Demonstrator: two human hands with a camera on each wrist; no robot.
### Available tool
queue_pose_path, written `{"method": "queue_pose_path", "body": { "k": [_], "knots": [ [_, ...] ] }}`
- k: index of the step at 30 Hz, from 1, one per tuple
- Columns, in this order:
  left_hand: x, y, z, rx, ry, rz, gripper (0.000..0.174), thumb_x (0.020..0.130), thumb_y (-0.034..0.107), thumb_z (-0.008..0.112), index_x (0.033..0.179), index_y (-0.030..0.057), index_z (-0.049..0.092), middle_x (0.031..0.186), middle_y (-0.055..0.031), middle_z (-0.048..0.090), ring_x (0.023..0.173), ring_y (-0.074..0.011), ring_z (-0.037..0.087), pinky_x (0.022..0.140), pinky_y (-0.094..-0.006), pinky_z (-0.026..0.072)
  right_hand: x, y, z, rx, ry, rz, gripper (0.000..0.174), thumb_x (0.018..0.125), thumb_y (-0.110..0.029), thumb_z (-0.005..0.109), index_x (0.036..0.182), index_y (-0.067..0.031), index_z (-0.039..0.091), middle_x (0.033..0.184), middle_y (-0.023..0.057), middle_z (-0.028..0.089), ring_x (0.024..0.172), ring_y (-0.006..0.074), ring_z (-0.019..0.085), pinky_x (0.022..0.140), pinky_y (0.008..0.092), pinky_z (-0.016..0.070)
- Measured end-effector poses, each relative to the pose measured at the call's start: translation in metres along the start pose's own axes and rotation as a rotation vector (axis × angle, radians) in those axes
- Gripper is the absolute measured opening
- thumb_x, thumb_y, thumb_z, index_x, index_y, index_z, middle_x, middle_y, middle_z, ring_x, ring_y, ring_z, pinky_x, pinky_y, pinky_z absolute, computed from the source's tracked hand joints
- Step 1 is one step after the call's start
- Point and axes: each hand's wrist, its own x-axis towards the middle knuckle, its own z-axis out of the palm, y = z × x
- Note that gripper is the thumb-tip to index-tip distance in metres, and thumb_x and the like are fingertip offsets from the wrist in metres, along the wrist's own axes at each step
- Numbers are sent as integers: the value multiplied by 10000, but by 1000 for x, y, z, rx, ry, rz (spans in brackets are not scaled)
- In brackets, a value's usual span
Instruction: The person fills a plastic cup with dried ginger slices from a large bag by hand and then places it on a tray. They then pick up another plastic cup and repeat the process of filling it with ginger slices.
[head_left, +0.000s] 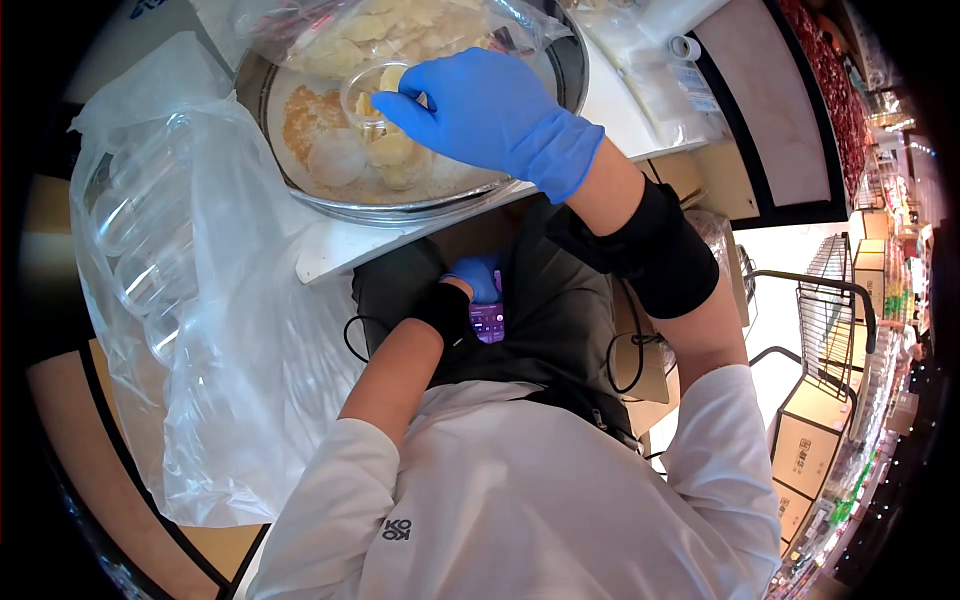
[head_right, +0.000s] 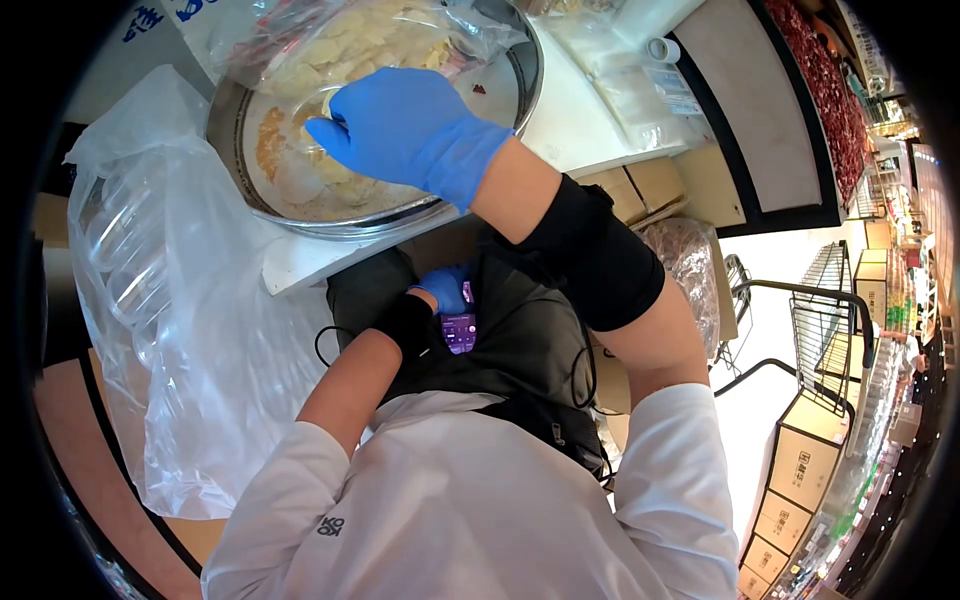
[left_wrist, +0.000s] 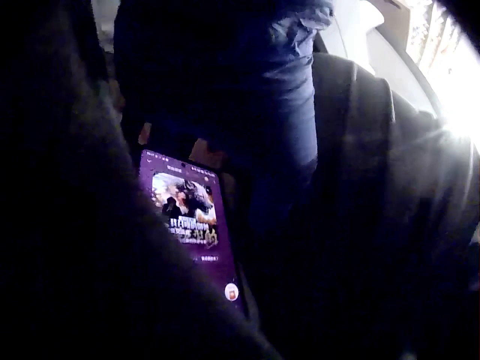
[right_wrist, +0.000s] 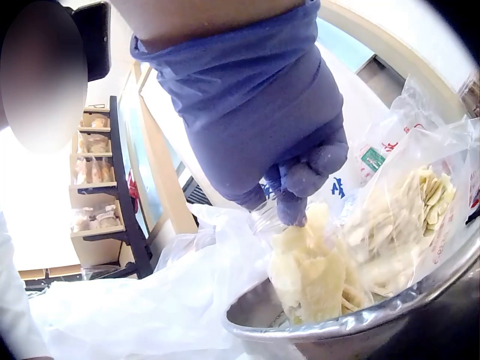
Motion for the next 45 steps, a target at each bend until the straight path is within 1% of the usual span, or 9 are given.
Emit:
{"method": "queue_pose_path", "body": {
  "k": [7, 10, 12, 13, 16, 29, 36, 39, 45],
  "knots": [
    [26, -49, -12, 42, 323, -13, 421, 795, 367, 608, 1078, 58, 651, 1042, -234, 646, 976, -384, 619, 880, -444, 491, 4, 3, 4, 196, 48, 46, 371, 903, -416, 573, 809, -84, 712, 641, 90, 652, 578, 291, 621, 591, 373, 511],
    [112, -114, 68, 595, 846, -657, 312, 998, 164, 392, 1252, 118, 566, 1233, -93, 574, 1157, -208, 527, 997, -328, 402, 4, 14, 22, 335, 209, -26, 306, 854, -323, 549, 814, -72, 717, 807, 185, 675, 717, 374, 647, 700, 451, 518],
    [30, -50, -19, 300, 117, -407, 558, 947, 464, 439, 1272, 31, 573, 1303, -180, 568, 1211, -296, 537, 1065, -382, 371, 10, 12, 25, 292, 249, -73, 323, 806, -333, 567, 704, -47, 675, 679, 182, 632, 640, 370, 621, 601, 483, 478],
    [-26, -4, -115, 237, -318, 308, 618, 886, 556, 461, 1213, 57, 621, 1281, -219, 566, 1183, -357, 548, 1046, -435, 389, 13, 5, 27, 227, 258, -37, 325, 797, -321, 565, 670, -44, 679, 660, 197, 624, 646, 373, 624, 594, 483, 472],
    [-28, -13, -69, 121, -89, -225, 523, 828, 493, 578, 1144, 82, 651, 1203, -219, 606, 1127, -366, 575, 961, -440, 461, 12, 1, 18, 245, 65, 20, 369, 817, -356, 526, 687, -58, 702, 696, 178, 654, 674, 377, 633, 656, 486, 485],
    [-192, 130, -244, 73, -133, 129, 427, 890, 250, 604, 1263, 48, 561, 1170, -204, 617, 1107, -344, 585, 915, -387, 481, 30, 9, 6, 102, -63, -10, 384, 839, -395, 525, 758, -81, 731, 741, 141, 687, 715, 347, 659, 685, 443, 504],
    [-207, 90, -263, -389, 1350, 173, 245, 856, 193, 739, 978, -11, 678, 885, -91, 669, 765, -159, 581, 719, -296, 486, 103, 66, 85, 102, -274, -245, 195, 692, -269, 683, 775, -102, 738, 786, 120, 702, 694, 302, 663, 616, 428, 510],
    [-178, 34, -263, -263, 1475, 89, 462, 955, 260, 553, 1349, 30, 484, 1299, -182, 547, 1209, -299, 525, 995, -371, 427, 94, 48, 63, 162, -254, -281, 167, 676, -230, 699, 787, -111, 738, 802, 120, 702, 688, 298, 654, 577, 416, 503],
    [-112, -61, -243, -450, 1431, 176, 559, 951, 276, 560, 1419, 21, 393, 1420, -182, 432, 1306, -289, 427, 1095, -375, 317, 87, 41, 64, -46, -3, -368, 201, 725, -265, 681, 864, -124, 718, 904, 127, 697, 761, 322, 650, 641, 434, 508]
  ]
}}
